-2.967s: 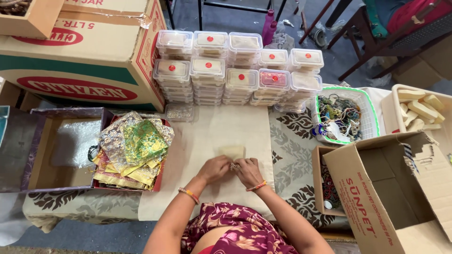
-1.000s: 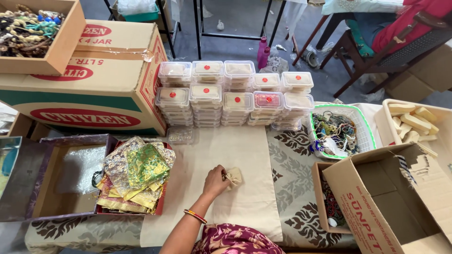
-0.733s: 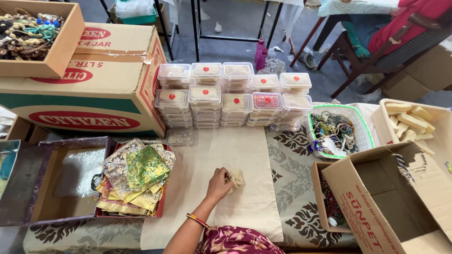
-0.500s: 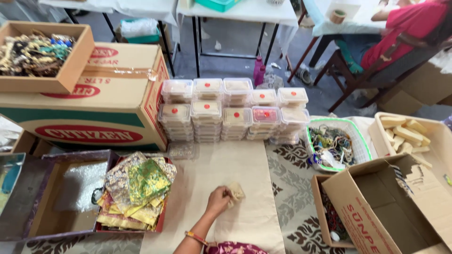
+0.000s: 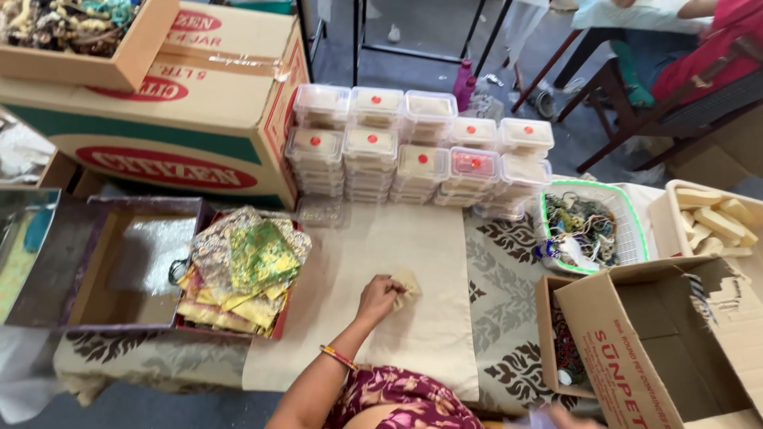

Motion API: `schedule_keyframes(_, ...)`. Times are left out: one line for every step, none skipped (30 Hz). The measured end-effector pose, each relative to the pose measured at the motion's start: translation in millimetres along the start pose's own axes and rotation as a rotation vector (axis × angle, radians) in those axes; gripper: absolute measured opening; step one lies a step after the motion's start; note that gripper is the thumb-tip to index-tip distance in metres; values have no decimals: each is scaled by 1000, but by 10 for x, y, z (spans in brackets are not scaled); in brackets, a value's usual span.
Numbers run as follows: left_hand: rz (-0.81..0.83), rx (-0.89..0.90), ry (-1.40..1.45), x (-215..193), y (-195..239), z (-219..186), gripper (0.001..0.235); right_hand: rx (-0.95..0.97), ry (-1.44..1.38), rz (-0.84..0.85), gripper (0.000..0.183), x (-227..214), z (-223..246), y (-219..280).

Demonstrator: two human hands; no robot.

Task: The person sits at a table and packages small jewelry items. They place a bracelet into a small plastic bag, then wrap the bag in a beige cloth. The wrapped item is placed into a clear plastic container, which is then stacked with other containers.

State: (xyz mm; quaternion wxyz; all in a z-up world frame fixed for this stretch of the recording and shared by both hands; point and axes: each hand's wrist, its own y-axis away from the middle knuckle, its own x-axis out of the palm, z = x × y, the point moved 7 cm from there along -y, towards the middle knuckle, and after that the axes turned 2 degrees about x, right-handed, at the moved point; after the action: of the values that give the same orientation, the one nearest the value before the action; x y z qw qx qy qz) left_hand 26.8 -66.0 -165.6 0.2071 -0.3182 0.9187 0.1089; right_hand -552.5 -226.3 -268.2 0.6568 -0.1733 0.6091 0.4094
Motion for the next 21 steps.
schedule_keyframes(-34, 5, 6, -72, 36, -80, 25, 1, 3, 4, 54, -90, -164, -446)
schedule_keyframes(-40, -1, 5, -134, 33, -119, 25, -6, 3, 7, 54, -825, 917, -1072)
schedule_keyframes(-45, -46, 43, -194, 37, -131, 23, -106, -90, -69, 55, -1930, 2002, -1228)
schedule_keyframes(-52, -92, 83, -252, 46, -140, 22, -207, -183, -143, 56, -3215, 2899, -791)
schedule_keyframes(-59, -98, 84, -317, 14, -98, 22, -215, -182, -138, 56, -3070, 3012, -1102)
schedule_keyframes(-147, -50, 97, -420, 3, -95, 20, -374, -176, -300, 49, -3030, 3206, -1316)
schedule_keyframes(-234, -1, 110, -515, -5, -91, 18, -529, -168, -466, 43, -2974, 3380, -1501)
schedule_keyframes(-228, -8, 115, -616, -20, -137, 18, -523, -166, -457, 43, -2761, 3446, -1739)
schedule_keyframes(-301, 32, 157, -766, -31, -204, 15, -587, -145, -520, 38, -2578, 3535, -1932)
schedule_keyframes(-371, 69, 197, -906, -24, -256, 14, -647, -126, -582, 33, -2367, 3616, -2103)
schedule_keyframes(-362, 58, 201, -993, 68, -407, 14, -638, -127, -571, 33, -2358, 3637, -2144)
schedule_keyframes(-420, 157, 120, -1188, 142, -638, 11, -661, -35, -453, 39, -2270, 3743, -2257)
schedule_keyframes(-476, 256, 38, -1377, 218, -879, 9, -681, 55, -335, 46, -2183, 3837, -2364)
schedule_keyframes(-474, 254, 35, -1419, 264, -930, 9, -680, 51, -333, 46, -2277, 3851, -2404)
schedule_keyframes(-450, 310, 3, -1447, 310, -1024, 11, -676, 12, -255, 51, -2334, 3863, -2463)
schedule_keyframes(-424, 367, -26, -1451, 357, -1122, 14, -668, -26, -175, 56, -2390, 3854, -2508)
schedule_keyframes(-418, 366, -26, -1407, 342, -1139, 14, -663, -29, -173, 56, -2609, 3988, -2448)
schedule_keyframes(-303, 447, -58, -1270, 328, -1216, 14, -699, -165, -211, 60, -2887, 4118, -2355)
schedule_keyframes(-187, 528, -90, -1130, 330, -1288, 15, -732, -302, -249, 64, -3165, 4240, -2264)
schedule_keyframes(-183, 529, -89, -1051, 321, -1373, 15, -727, -303, -251, 64, -3113, 4236, -2270)
schedule_keyframes(-112, 548, -113, -923, 314, -1470, 23, -719, -360, -267, 65, -3086, 4220, -2275)
